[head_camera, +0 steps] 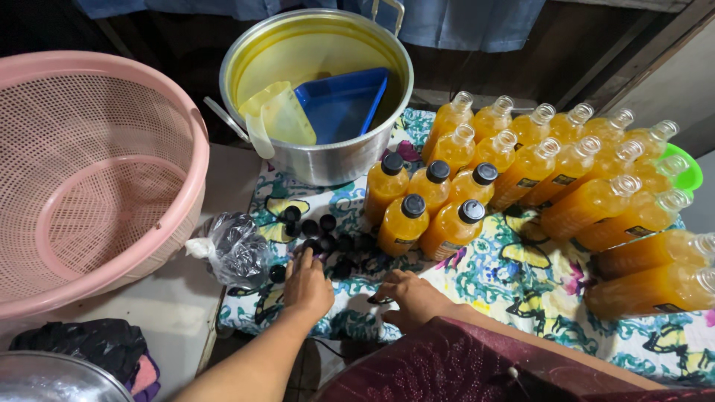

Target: The person repeatedly picks up black bottle caps and screws them onto clear plastic bottles filled with orange liquid. The capped bottles are placed back on the table in rows. The person handles the bottles and caps by hand throughout the clip.

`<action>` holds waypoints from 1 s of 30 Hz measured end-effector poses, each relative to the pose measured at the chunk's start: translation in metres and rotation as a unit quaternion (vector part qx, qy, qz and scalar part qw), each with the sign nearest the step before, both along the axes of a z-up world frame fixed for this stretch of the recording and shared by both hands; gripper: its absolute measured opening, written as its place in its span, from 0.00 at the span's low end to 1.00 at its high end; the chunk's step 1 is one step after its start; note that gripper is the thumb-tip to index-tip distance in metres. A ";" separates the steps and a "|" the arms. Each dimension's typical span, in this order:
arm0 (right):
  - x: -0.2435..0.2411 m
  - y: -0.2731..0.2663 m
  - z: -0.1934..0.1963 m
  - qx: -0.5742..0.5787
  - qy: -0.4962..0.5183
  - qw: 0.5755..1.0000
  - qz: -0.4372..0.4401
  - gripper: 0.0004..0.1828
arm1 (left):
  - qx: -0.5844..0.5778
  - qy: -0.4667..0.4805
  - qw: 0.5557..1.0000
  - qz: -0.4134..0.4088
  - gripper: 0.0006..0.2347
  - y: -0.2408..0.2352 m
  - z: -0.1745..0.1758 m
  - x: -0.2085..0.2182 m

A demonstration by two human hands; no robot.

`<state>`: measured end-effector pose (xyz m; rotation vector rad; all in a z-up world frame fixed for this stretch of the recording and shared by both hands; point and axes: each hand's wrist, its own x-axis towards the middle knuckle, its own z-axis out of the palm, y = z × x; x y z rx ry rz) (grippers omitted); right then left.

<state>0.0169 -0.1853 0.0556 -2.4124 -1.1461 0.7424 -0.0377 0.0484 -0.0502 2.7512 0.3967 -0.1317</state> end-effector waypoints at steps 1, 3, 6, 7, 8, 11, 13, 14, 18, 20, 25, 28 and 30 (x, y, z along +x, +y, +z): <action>0.000 0.001 0.000 0.003 -0.002 1.000 0.002 0.21 | 0.016 -0.011 1.000 -0.014 0.27 0.000 0.000 -0.002; 0.001 0.002 0.002 -0.006 -0.002 1.000 0.005 0.21 | 0.038 0.001 0.999 -0.032 0.31 0.001 0.002 -0.004; 0.000 0.003 0.006 -0.037 0.003 0.999 0.004 0.22 | 0.039 0.048 0.998 -0.022 0.34 -0.001 0.007 -0.010; 0.000 0.003 0.007 -0.044 0.004 0.999 0.001 0.22 | 0.030 0.049 0.998 -0.002 0.34 -0.002 0.011 -0.011; -0.001 0.003 0.008 -0.051 0.005 0.999 -0.003 0.22 | 0.021 0.051 0.998 0.017 0.34 -0.002 0.015 -0.011; -0.001 0.004 0.010 -0.041 0.004 0.999 -0.002 0.21 | -0.007 0.031 0.996 0.078 0.33 -0.002 0.031 -0.004; -0.002 0.003 0.010 -0.038 0.002 0.999 -0.001 0.20 | -0.003 0.033 0.994 0.109 0.27 -0.003 0.044 0.001; -0.002 0.003 0.010 -0.036 0.000 0.999 -0.001 0.20 | -0.002 0.034 0.992 0.124 0.24 -0.004 0.050 0.005; -0.001 0.003 0.008 -0.031 -0.001 0.999 -0.006 0.20 | 0.056 0.021 0.998 0.006 0.17 -0.007 0.066 0.022; -0.001 0.002 0.008 -0.023 -0.003 1.000 -0.006 0.21 | 0.066 0.062 0.992 -0.093 0.16 -0.010 0.066 0.029; -0.001 -0.002 0.012 -0.011 -0.003 1.000 -0.003 0.22 | 0.033 0.112 0.989 -0.094 0.22 -0.013 0.045 0.035; 0.000 -0.003 0.012 -0.031 -0.005 0.999 -0.006 0.20 | 0.027 0.036 0.998 -0.035 0.28 0.002 0.038 0.037; 0.000 -0.003 0.011 -0.033 -0.001 0.999 -0.013 0.20 | 0.023 0.012 0.999 -0.020 0.26 0.007 0.040 0.036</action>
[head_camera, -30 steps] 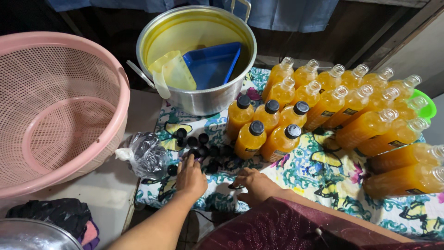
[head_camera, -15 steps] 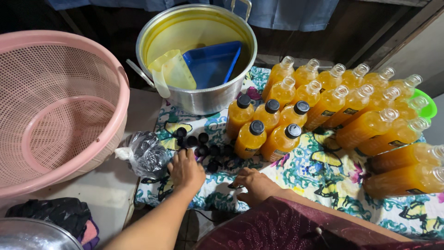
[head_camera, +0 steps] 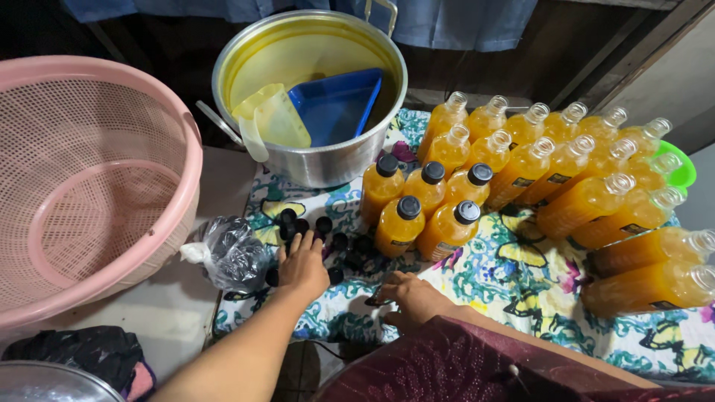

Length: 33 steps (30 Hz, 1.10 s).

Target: The person repeatedly picks up black bottle caps and screws them onto clear plastic bottles filled with orange liquid. The capped bottles are placed back on the table in rows. The person handles the bottles and caps by hand throughout the clip.

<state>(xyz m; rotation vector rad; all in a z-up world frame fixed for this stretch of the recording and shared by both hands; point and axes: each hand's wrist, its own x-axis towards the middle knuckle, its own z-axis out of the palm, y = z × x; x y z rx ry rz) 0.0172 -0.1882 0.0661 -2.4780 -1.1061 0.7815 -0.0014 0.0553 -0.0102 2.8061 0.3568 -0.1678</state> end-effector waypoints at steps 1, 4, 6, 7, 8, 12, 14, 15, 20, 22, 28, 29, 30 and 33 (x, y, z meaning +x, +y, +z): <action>-0.001 0.000 -0.001 0.009 0.005 1.000 -0.005 0.20 | -0.009 -0.004 1.000 -0.004 0.22 0.002 0.003 -0.003; -0.001 0.000 -0.005 0.035 0.009 0.999 -0.006 0.20 | -0.053 -0.005 0.998 -0.044 0.15 -0.005 0.011 -0.011; -0.001 0.000 -0.008 0.040 0.007 0.999 -0.004 0.20 | -0.071 -0.003 0.993 -0.094 0.15 -0.018 0.012 -0.012; -0.001 0.000 -0.010 0.036 0.007 0.999 -0.006 0.20 | -0.071 -0.002 0.989 -0.127 0.16 -0.026 0.010 -0.012; -0.001 0.000 -0.011 0.032 0.006 0.999 -0.009 0.20 | -0.071 -0.001 0.984 -0.161 0.17 -0.032 0.007 -0.012; 0.001 -0.001 -0.014 0.045 -0.003 0.999 0.008 0.20 | -0.098 -0.056 0.989 -0.092 0.25 -0.040 -0.012 -0.008; 0.000 -0.002 -0.015 0.039 0.004 0.999 0.004 0.20 | -0.122 -0.025 0.992 -0.021 0.23 -0.036 -0.021 -0.003; 0.000 -0.001 -0.016 0.024 0.006 1.000 -0.001 0.20 | -0.124 -0.015 0.992 -0.001 0.23 -0.033 -0.024 0.000; -0.001 0.000 -0.019 0.013 0.009 1.000 -0.012 0.18 | -0.083 0.013 0.996 0.025 0.21 -0.020 -0.024 0.001; -0.001 0.000 -0.020 0.021 0.008 1.000 0.000 0.20 | -0.053 -0.012 0.998 0.031 0.20 -0.019 -0.017 -0.006; -0.002 0.000 -0.027 0.003 0.011 1.000 -0.009 0.19 | -0.002 -0.010 0.998 0.068 0.22 0.008 -0.005 -0.006; -0.002 0.000 -0.028 0.002 0.008 1.000 -0.012 0.19 | 0.000 -0.001 0.998 0.055 0.25 0.014 -0.006 -0.003; -0.002 -0.001 -0.030 0.021 0.009 1.000 -0.003 0.19 | 0.003 0.002 0.999 0.050 0.25 0.017 -0.009 -0.002; 0.000 -0.002 -0.032 0.051 0.012 0.999 0.014 0.21 | -0.001 0.009 1.000 0.028 0.23 0.015 -0.019 -0.003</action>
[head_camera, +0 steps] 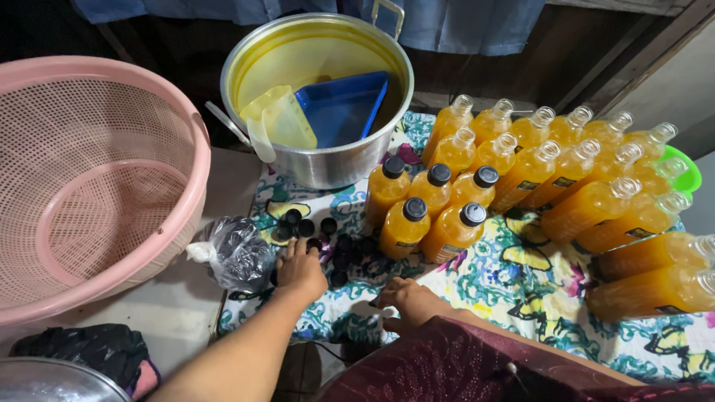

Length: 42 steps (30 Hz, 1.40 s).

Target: The person repeatedly picks up black bottle caps and screws them onto clear plastic bottles filled with orange liquid. The capped bottles are placed back on the table in rows. The person handles the bottles and caps by hand throughout the clip.

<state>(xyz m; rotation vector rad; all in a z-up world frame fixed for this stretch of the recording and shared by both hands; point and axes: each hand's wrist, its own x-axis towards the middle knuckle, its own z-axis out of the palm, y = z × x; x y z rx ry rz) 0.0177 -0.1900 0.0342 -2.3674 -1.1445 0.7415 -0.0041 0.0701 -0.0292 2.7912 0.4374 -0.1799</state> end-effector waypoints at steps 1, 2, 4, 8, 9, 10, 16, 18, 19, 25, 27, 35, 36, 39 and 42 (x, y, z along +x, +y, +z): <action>0.001 0.000 0.000 -0.009 0.003 1.000 0.000 0.21 | -0.007 0.002 1.000 -0.010 0.22 -0.004 -0.002 -0.003; 0.002 0.001 0.000 -0.018 0.007 1.000 -0.001 0.21 | -0.014 0.003 1.000 -0.021 0.20 -0.008 -0.002 -0.004; 0.003 0.002 0.001 -0.023 0.009 1.000 0.001 0.21 | -0.018 0.014 1.000 0.004 0.19 -0.019 0.001 -0.006; 0.003 0.003 0.007 -0.033 0.005 0.999 0.006 0.21 | 0.020 -0.072 0.994 -0.081 0.19 -0.037 0.019 -0.002; 0.003 0.004 0.009 -0.032 0.005 0.999 0.004 0.21 | 0.018 -0.081 0.989 -0.122 0.18 -0.040 0.023 -0.002; 0.002 0.004 0.010 -0.030 0.006 1.000 0.002 0.21 | 0.016 -0.090 0.982 -0.163 0.17 -0.043 0.027 -0.002; 0.003 0.001 0.011 -0.031 0.021 0.999 -0.010 0.19 | -0.021 0.055 0.982 -0.178 0.21 -0.056 0.031 -0.002; 0.005 0.001 0.009 -0.009 0.016 1.000 0.002 0.19 | -0.034 0.045 0.985 -0.163 0.20 -0.056 0.026 -0.005; 0.006 0.001 0.009 0.008 0.009 1.000 0.013 0.19 | -0.037 0.020 0.986 -0.161 0.19 -0.054 0.023 -0.005; 0.005 0.002 0.011 -0.017 0.018 1.000 0.001 0.20 | -0.022 0.002 0.982 -0.190 0.17 -0.050 0.024 -0.004; 0.005 0.003 0.014 -0.026 0.018 0.999 0.001 0.19 | -0.005 0.071 0.975 -0.211 0.15 -0.053 0.027 -0.001; 0.008 0.000 0.025 0.060 -0.005 0.998 0.010 0.18 | -0.246 -0.009 0.966 0.077 0.14 -0.056 0.000 0.018; 0.008 0.001 0.029 0.063 0.008 0.997 -0.041 0.18 | -0.405 -0.013 0.901 0.154 0.14 -0.052 -0.002 0.025; 0.006 0.007 0.045 0.090 0.071 0.975 -0.190 0.19 | -0.732 -0.001 0.616 0.292 0.11 -0.036 0.004 0.039; 0.010 0.010 0.069 0.163 0.147 0.927 -0.305 0.22 | -0.834 0.054 0.474 0.277 0.08 -0.031 0.031 0.038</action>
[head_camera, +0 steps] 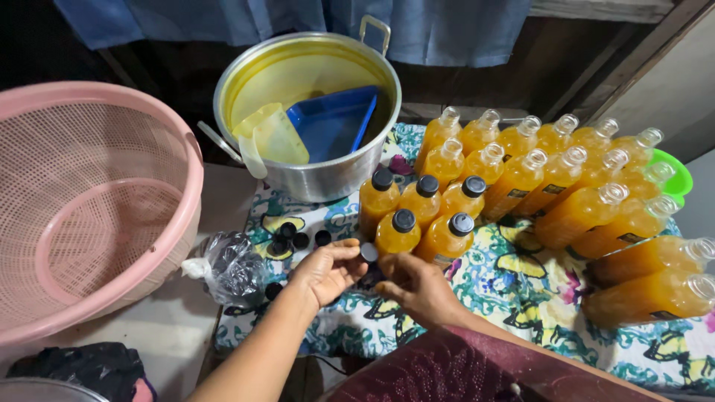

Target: The person repeatedly picks up black bottle caps and screws them onto clear plastic bottles filled with orange liquid. The capped bottles are placed back on the table in rows. The person handles the bottles and caps by hand throughout the clip.

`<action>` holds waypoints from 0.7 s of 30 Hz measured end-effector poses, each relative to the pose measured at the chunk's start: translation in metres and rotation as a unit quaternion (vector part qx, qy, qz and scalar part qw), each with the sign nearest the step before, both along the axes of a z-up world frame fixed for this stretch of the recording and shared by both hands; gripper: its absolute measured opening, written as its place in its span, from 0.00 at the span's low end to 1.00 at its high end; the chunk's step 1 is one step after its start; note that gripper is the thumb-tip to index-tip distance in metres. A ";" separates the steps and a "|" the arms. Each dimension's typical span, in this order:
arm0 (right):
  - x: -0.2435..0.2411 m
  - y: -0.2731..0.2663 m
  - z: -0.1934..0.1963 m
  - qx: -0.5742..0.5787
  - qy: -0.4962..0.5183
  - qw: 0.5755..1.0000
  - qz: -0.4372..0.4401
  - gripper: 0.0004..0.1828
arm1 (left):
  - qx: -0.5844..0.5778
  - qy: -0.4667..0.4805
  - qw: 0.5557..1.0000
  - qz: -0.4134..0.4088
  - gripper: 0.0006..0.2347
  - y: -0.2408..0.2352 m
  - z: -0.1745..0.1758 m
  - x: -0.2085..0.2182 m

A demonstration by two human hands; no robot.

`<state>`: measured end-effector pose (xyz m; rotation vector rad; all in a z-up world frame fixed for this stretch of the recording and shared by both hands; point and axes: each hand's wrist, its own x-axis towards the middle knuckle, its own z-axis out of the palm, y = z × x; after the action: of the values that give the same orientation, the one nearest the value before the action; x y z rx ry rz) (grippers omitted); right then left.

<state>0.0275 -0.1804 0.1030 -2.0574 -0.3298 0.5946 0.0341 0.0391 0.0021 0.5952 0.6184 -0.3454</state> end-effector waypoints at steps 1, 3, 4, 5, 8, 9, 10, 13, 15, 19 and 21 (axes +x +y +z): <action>0.003 0.000 0.009 0.030 -0.004 0.999 -0.024 0.24 | -0.006 -0.009 1.000 -0.013 0.08 -0.004 0.012 -0.001; 0.005 -0.003 0.025 0.084 -0.018 0.995 -0.053 0.26 | -0.010 -0.024 0.999 -0.041 0.08 -0.015 0.038 -0.001; 0.005 -0.006 0.031 0.108 -0.029 0.992 -0.059 0.27 | -0.008 -0.030 0.998 -0.055 0.08 -0.021 0.050 -0.001; 0.006 -0.010 0.038 0.132 -0.040 0.988 -0.066 0.28 | -0.006 -0.036 0.997 -0.071 0.08 -0.029 0.062 0.001; 0.008 -0.027 0.055 0.118 -0.084 0.986 -0.079 0.22 | -0.002 -0.087 0.990 -0.108 0.07 -0.053 0.092 0.009; 0.009 -0.034 0.060 0.093 -0.088 0.988 -0.090 0.21 | 0.035 -0.094 0.988 -0.116 0.07 -0.063 0.100 0.012; 0.010 -0.042 0.064 0.067 -0.091 0.988 -0.100 0.20 | 0.071 -0.101 0.985 -0.124 0.07 -0.072 0.107 0.015; 0.013 -0.074 0.075 0.053 -0.046 0.988 -0.141 0.20 | 0.133 -0.114 0.973 -0.151 0.06 -0.105 0.123 0.026; 0.013 -0.098 0.076 0.054 -0.032 0.983 -0.172 0.20 | 0.152 -0.115 0.966 -0.172 0.06 -0.131 0.128 0.035; 0.024 -0.156 0.074 0.087 -0.071 0.968 -0.225 0.18 | 0.227 -0.170 0.931 -0.230 0.08 -0.189 0.128 0.051; 0.026 -0.190 0.074 0.095 -0.077 0.958 -0.259 0.17 | 0.272 -0.227 0.899 -0.257 0.10 -0.219 0.123 0.059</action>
<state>0.0534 -0.3708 0.1774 -1.8987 0.0680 0.0801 0.0932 -0.1794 0.1250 1.3454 0.0805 -0.5103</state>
